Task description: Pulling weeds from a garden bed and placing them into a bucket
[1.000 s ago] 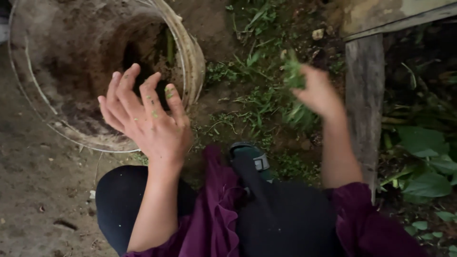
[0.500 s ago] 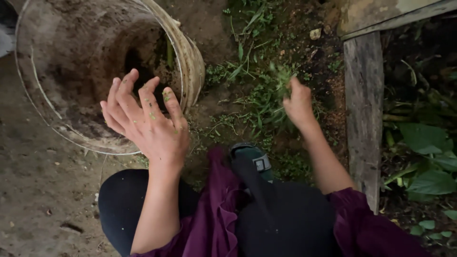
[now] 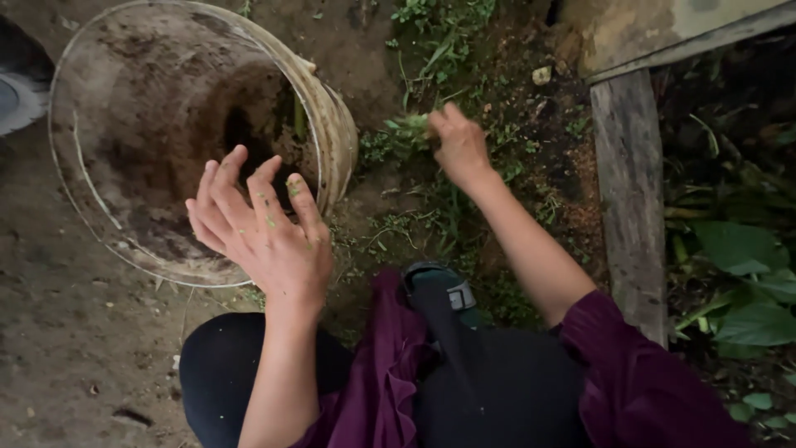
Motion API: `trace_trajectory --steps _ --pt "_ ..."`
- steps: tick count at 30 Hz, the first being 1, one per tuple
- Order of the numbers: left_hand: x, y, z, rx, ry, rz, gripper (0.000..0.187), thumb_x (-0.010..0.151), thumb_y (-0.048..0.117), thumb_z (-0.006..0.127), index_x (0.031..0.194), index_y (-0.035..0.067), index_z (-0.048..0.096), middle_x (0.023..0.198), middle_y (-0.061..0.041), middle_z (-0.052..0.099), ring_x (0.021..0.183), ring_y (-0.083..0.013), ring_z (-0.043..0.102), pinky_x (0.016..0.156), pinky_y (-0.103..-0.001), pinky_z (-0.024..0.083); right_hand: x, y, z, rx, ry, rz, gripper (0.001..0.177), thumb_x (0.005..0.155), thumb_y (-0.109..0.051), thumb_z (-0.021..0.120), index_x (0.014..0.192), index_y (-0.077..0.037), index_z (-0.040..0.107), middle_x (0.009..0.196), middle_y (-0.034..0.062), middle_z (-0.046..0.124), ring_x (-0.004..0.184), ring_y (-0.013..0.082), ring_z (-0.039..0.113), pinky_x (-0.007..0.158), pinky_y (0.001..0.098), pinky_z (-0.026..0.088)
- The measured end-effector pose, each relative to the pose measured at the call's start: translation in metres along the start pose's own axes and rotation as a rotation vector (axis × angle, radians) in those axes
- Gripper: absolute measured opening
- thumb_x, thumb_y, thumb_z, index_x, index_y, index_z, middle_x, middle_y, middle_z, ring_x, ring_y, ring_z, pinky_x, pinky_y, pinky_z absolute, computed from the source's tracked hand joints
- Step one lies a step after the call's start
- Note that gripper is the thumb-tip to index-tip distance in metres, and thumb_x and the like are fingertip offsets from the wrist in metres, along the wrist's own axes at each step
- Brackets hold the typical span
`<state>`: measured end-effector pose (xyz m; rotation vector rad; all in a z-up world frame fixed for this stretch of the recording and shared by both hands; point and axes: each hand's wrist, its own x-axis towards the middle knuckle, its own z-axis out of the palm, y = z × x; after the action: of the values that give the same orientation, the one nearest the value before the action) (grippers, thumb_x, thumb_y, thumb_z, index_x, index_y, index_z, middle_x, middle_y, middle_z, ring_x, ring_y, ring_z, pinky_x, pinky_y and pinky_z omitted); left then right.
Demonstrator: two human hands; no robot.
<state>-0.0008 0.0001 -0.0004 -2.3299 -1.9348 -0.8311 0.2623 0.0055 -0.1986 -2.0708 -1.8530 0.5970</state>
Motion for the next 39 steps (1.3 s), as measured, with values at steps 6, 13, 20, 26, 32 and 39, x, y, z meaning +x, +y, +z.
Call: trace_trajectory --steps 6,13,20,26,32,39 --pt "0.003 0.002 -0.001 0.004 -0.005 -0.004 0.016 0.107 0.020 0.063 0.117 0.010 0.072 0.141 -0.011 0.057 0.138 -0.0340 0.046 0.118 -0.058 0.024 0.043 0.004 -0.062 0.168 0.272 0.107 0.035 0.077 0.026 0.067 0.105 0.004 0.062 0.100 0.0147 0.067 0.090 0.0276 0.069 0.080 0.0272 0.069" --pt "0.005 0.000 0.000 0.031 -0.015 -0.003 0.019 0.108 0.022 0.061 0.117 0.010 0.072 0.143 -0.011 0.057 0.139 -0.0341 0.046 0.119 -0.057 0.025 0.157 0.042 -0.035 -0.175 0.439 -0.334 0.043 0.076 0.022 0.077 0.113 0.003 0.062 0.113 0.0191 0.060 0.085 0.0360 0.065 0.059 0.0427 0.052" --pt "0.005 -0.001 0.003 0.094 -0.003 -0.001 0.026 0.110 0.026 0.054 0.116 0.011 0.074 0.141 -0.010 0.060 0.139 -0.0325 0.049 0.120 -0.054 0.023 0.198 0.039 0.002 -0.718 0.077 0.010 0.066 0.086 -0.003 0.078 0.144 0.002 0.046 0.146 0.0251 0.044 0.092 0.0333 0.070 0.068 0.0401 0.061" --pt "0.005 0.000 0.003 0.092 -0.012 0.009 0.029 0.111 0.029 0.051 0.115 0.012 0.075 0.140 -0.009 0.060 0.139 -0.0323 0.049 0.120 -0.054 0.022 0.199 0.062 -0.007 -0.458 0.242 -0.123 0.028 0.078 0.017 0.068 0.102 0.003 0.064 0.100 0.0213 0.062 0.076 0.0386 0.069 0.060 0.0463 0.059" --pt "0.004 -0.003 0.003 0.050 -0.012 -0.004 0.021 0.108 0.024 0.057 0.117 0.013 0.073 0.141 -0.010 0.060 0.139 -0.0329 0.049 0.120 -0.054 0.021 0.138 0.015 -0.069 -0.041 0.046 -0.172 0.039 0.073 0.028 0.057 0.097 -0.003 0.056 0.095 0.0130 0.057 0.080 0.0282 0.057 0.068 0.0380 0.048" --pt "0.004 -0.002 0.000 0.049 -0.042 -0.025 0.021 0.107 0.025 0.057 0.117 0.014 0.073 0.143 -0.009 0.059 0.140 -0.0322 0.047 0.119 -0.056 0.022 0.077 0.054 -0.077 0.294 0.390 0.069 0.044 0.083 0.014 0.058 0.124 0.004 0.067 0.116 0.0199 0.072 0.109 0.0371 0.067 0.090 0.0459 0.051"
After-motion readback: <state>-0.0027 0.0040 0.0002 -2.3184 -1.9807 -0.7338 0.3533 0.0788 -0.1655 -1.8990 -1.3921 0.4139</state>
